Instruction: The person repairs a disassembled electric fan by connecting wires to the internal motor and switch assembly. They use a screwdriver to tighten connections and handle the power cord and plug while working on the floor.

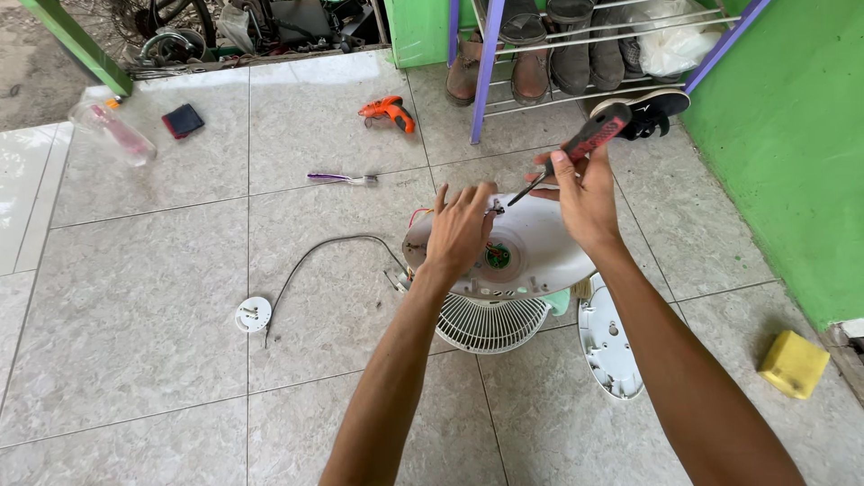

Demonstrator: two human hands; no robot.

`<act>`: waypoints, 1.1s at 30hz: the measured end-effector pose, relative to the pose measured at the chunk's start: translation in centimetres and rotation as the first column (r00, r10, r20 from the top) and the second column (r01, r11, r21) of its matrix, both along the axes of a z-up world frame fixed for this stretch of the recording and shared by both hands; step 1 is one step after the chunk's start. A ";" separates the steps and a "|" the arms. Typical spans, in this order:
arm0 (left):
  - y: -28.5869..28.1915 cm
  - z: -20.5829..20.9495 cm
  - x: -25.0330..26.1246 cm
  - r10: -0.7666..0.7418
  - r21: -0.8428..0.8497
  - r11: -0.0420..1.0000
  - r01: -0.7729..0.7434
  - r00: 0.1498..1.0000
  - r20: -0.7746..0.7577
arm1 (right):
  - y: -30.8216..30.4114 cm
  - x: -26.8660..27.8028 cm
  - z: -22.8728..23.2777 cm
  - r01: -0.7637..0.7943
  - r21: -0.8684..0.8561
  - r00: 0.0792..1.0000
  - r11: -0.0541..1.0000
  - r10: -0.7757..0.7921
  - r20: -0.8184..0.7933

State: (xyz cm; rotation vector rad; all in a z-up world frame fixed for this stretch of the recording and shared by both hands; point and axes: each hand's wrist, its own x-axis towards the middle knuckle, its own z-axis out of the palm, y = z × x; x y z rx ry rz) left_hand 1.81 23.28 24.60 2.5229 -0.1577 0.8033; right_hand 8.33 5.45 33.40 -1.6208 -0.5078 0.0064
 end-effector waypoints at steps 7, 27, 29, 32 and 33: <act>-0.8 -1.3 0.6 0.059 0.000 0.998 -0.059 0.998 0.038 | 2.0 -0.1 0.6 0.001 -0.248 0.979 0.969 0.050 0.199; -2.1 -0.7 0.9 0.158 -0.210 0.966 -0.154 0.987 0.006 | 4.0 -1.5 2.2 0.028 -0.506 0.969 0.862 0.102 0.227; -2.2 -0.7 1.0 0.155 -0.214 0.965 -0.150 0.988 0.007 | 3.9 -1.7 2.1 0.036 -0.493 0.964 0.869 0.100 0.245; -2.2 -0.9 0.9 0.148 -0.213 0.967 -0.143 0.989 0.009 | 3.7 -1.4 1.5 0.065 -0.389 0.970 0.919 0.033 0.239; -2.3 -0.9 0.9 0.144 -0.216 0.966 -0.140 0.990 0.003 | 3.5 -1.4 1.2 0.076 -0.361 0.980 0.929 -0.002 0.201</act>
